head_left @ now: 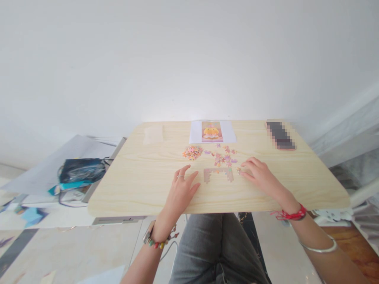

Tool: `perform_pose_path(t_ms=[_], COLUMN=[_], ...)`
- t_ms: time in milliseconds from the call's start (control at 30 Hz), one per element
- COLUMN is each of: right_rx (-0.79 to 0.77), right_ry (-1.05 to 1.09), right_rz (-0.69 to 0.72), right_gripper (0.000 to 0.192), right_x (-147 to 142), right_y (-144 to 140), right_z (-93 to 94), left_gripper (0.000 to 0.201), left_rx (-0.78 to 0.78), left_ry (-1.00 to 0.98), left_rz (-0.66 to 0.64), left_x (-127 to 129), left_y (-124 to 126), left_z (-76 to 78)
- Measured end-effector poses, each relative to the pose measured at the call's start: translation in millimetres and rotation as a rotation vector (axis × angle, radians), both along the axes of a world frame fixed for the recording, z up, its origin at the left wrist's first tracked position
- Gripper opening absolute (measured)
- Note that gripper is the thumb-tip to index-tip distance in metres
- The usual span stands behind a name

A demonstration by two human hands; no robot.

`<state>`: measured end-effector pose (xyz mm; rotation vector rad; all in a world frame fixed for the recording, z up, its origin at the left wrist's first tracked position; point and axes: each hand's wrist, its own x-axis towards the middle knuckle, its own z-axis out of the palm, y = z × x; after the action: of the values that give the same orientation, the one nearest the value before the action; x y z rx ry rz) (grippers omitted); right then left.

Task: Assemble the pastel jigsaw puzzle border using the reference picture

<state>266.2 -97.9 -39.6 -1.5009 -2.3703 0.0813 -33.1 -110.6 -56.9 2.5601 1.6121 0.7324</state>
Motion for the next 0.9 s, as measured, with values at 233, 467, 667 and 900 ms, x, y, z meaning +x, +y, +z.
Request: perform_pose_path(t_ms=[233, 467, 667, 900], right_rx=[0.006, 0.022, 0.041, 0.08], right_ry=[-0.041, -0.036, -0.105, -0.208], right_rz=[-0.16, -0.11, 0.092, 0.137], right_gripper=[0.013, 0.01, 0.008, 0.01], right_x=[-13.3, -7.9, -16.7, -32.1], right_y=[-6.4, -6.5, -16.6, -24.0], right_z=[-8.9, -6.3, 5.5, 14.4], left_gripper=[0.03, 0.028, 0.027, 0.026], left_rx=[0.0, 0.02, 0.028, 0.024], left_ry=[0.008, 0.013, 0.002, 0.005], left_rz=[-0.008, -0.007, -0.029, -0.034], left_x=[3.3, 1.3, 7.9, 11.7], left_y=[-0.2, -1.2, -3.4, -4.6], left_z=[1.6, 1.6, 7.3, 9.9])
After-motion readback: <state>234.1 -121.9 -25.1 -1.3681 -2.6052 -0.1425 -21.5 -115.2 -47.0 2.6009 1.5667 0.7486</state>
